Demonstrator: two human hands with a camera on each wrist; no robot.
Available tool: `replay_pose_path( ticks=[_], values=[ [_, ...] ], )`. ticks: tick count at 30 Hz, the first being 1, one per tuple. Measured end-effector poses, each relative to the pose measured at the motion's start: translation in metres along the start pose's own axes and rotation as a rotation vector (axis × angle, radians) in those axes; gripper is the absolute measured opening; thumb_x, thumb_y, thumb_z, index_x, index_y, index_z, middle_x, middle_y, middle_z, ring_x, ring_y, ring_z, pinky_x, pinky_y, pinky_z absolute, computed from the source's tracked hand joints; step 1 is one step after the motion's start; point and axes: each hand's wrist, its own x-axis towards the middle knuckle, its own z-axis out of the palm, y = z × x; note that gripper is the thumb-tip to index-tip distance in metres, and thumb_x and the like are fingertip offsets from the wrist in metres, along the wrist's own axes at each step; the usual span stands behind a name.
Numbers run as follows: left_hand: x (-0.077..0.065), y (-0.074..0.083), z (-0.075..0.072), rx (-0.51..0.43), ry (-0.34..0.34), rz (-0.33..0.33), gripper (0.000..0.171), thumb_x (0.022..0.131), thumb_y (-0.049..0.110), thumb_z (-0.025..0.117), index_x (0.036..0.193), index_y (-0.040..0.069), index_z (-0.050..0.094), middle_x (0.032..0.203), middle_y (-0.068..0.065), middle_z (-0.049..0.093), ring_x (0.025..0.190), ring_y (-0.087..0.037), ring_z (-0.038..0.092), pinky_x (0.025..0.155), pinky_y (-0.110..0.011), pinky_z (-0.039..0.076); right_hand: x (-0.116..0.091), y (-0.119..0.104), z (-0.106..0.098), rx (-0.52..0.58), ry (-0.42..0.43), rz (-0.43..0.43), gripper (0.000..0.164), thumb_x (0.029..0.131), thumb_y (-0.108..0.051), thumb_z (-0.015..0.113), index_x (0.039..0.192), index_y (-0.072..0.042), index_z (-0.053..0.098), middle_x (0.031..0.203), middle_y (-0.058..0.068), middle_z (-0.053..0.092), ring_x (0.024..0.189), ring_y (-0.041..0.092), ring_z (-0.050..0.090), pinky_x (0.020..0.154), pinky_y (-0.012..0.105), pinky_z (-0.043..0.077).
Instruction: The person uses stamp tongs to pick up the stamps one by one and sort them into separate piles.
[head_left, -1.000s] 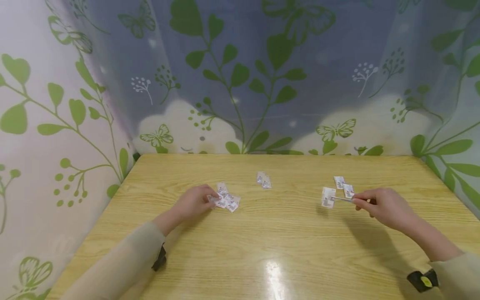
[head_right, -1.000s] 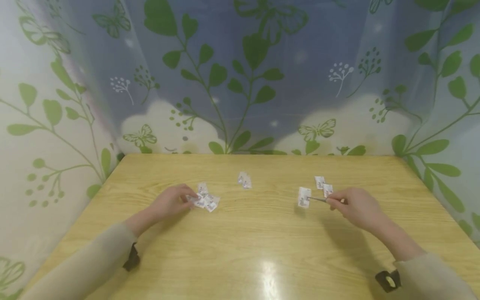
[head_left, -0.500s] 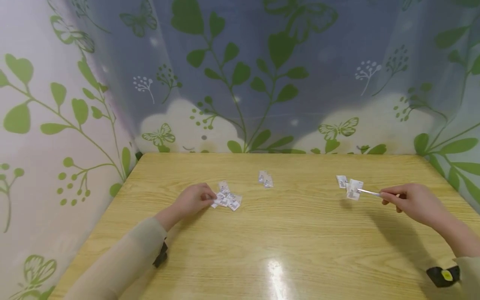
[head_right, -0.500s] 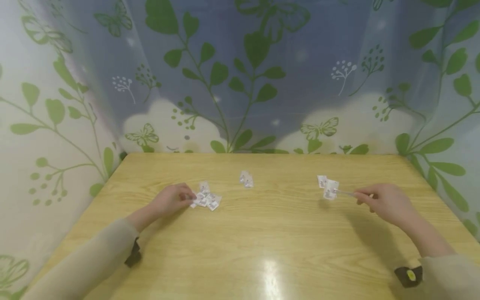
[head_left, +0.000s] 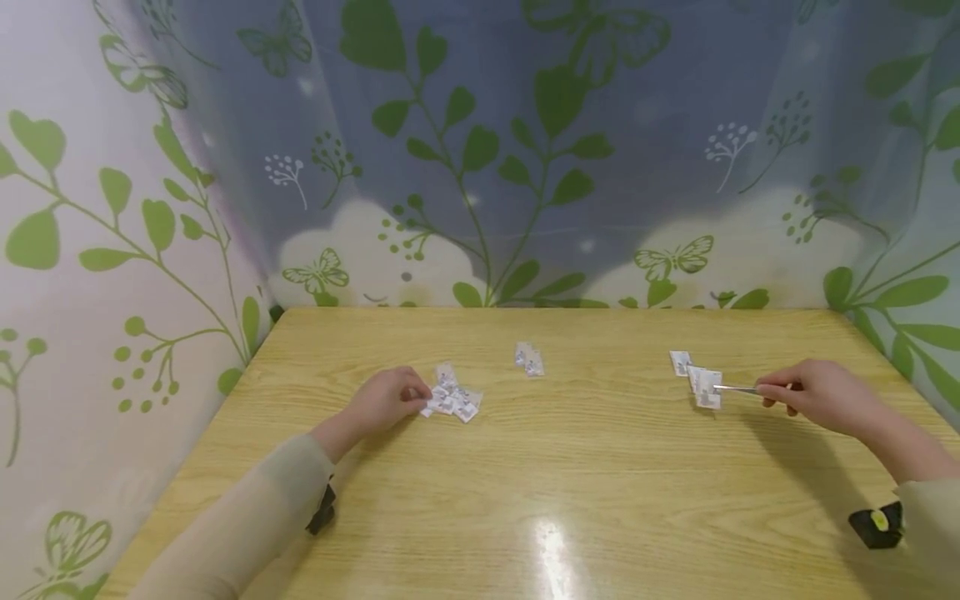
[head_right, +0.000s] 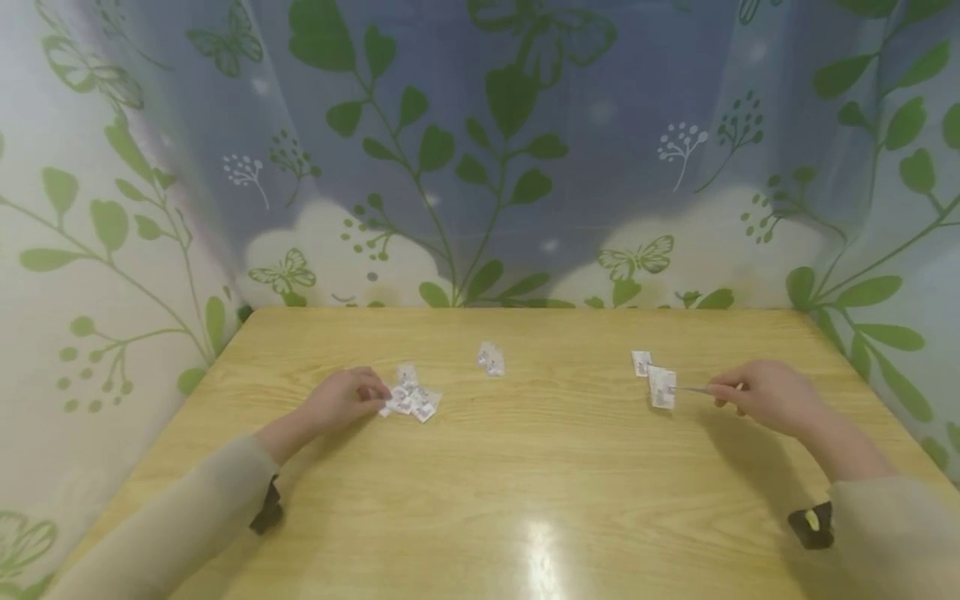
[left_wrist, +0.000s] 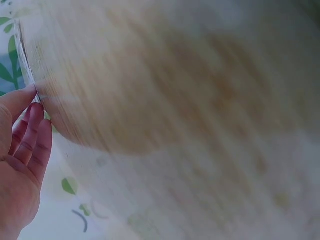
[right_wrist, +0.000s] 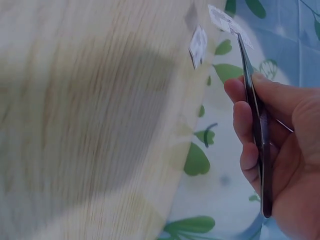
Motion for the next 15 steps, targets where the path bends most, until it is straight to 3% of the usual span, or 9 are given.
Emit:
replay_pose_path(
  ticks=[7,15],
  values=[
    [0.0,0.001,0.0,-0.009,-0.004,-0.005,0.007,0.087,0.011,0.073,0.093,0.011,0.073,0.088,0.005,0.062,0.073,-0.008,0.054,0.069,-0.03,0.048,0.023,-0.009,0.006,0.013,-0.039,-0.032,0.025,0.098,-0.016,0.059,0.1,0.005,0.072,0.077,-0.001,0.068,0.062,0.016,0.058,0.054,0.032,0.045],
    [-0.001,0.002,-0.001,-0.003,-0.004,-0.021,0.007,0.087,0.01,0.073,0.094,0.012,0.073,0.09,0.005,0.063,0.074,-0.009,0.054,0.07,-0.03,0.048,0.036,-0.015,0.009,-0.03,-0.07,-0.024,0.024,0.097,-0.011,0.058,0.105,0.008,0.069,0.079,0.0,0.068,0.065,0.016,0.061,0.055,0.034,0.048]
  ],
)
